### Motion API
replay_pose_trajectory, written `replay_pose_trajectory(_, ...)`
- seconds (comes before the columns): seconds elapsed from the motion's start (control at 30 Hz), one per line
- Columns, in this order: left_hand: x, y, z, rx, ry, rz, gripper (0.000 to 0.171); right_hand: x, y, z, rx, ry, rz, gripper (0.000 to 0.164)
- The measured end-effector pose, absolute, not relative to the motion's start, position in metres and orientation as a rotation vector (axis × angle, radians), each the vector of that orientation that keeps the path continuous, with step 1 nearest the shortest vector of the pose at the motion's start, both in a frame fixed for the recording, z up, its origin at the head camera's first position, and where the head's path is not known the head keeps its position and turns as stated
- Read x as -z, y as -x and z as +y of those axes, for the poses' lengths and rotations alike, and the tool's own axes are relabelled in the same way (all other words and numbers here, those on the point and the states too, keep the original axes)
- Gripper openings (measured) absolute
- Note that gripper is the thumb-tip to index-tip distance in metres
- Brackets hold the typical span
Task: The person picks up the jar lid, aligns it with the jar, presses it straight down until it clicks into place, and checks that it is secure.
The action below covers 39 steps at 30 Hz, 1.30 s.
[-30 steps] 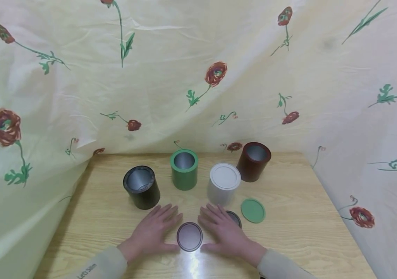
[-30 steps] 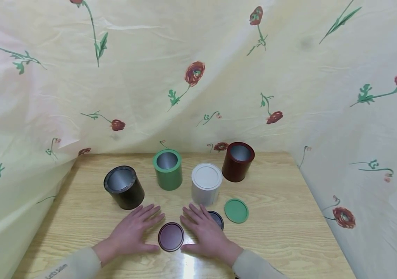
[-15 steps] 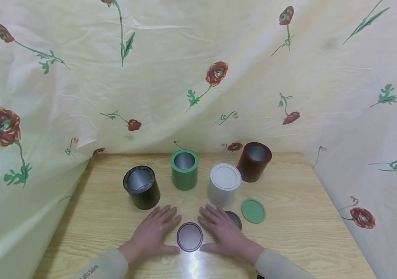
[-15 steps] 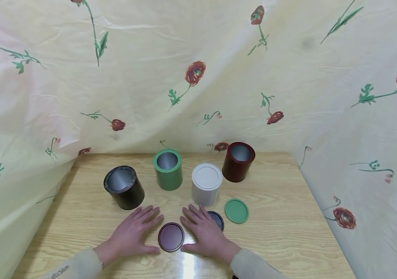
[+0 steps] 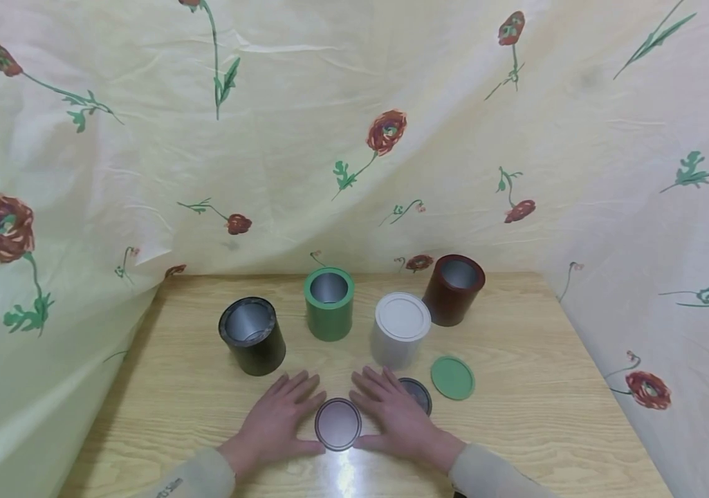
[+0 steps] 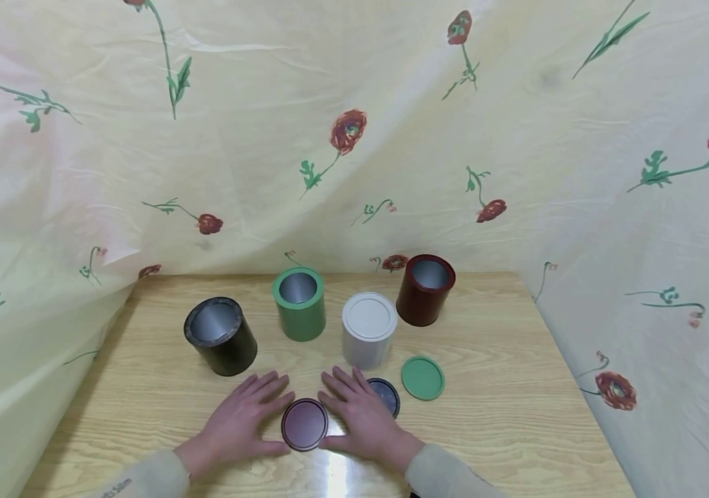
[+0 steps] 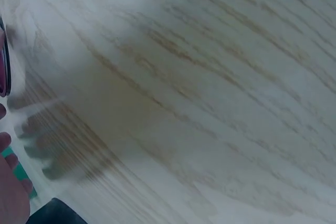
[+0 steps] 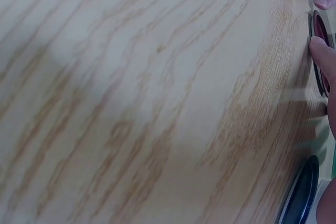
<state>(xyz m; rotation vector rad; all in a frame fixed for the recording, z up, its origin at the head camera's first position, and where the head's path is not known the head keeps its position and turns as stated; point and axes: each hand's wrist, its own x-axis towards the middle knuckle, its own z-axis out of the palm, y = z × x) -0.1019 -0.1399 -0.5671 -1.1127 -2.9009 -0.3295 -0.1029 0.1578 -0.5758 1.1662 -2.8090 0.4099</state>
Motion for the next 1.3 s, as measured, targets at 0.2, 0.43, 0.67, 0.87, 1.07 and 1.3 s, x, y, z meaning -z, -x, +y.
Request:
replay_pose_trajectory(0.2, 0.569, 0.1, -0.137, 0.347, 1.12, -2.855, 0.08, 0.577, 0.103, 0.155, -0.459, -1.174, -2.804, 0.077)
replay_pose_trajectory(0.43, 0.569, 0.1, -0.135, 0.355, 1.114, -2.878, 0.079, 0.578, 0.102, 0.155, -0.533, -1.178, -2.812, 0.077)
replay_pose_trajectory(0.67, 0.574, 0.1, -0.136, 0.354, 1.129, -2.805, 0.08, 0.578, 0.101, 0.155, -0.693, -1.167, -2.815, 0.077)
replay_pose_trajectory(0.87, 0.575, 0.1, -0.137, 0.378, 1.135, -2.747, 0.081, 0.577, 0.101, 0.155, -0.792, -1.155, -2.796, 0.074)
replay_pose_trajectory(1.07, 0.57, 0.098, -0.138, 0.395, 1.118, -2.742, 0.082, 0.571, 0.101, 0.153, -0.834, -1.162, -2.78, 0.076)
replay_pose_trajectory(1.3, 0.558, 0.097, -0.142, 0.403, 1.115, -2.664, 0.082, 0.558, 0.101, 0.151, -0.848, -1.162, -2.746, 0.079)
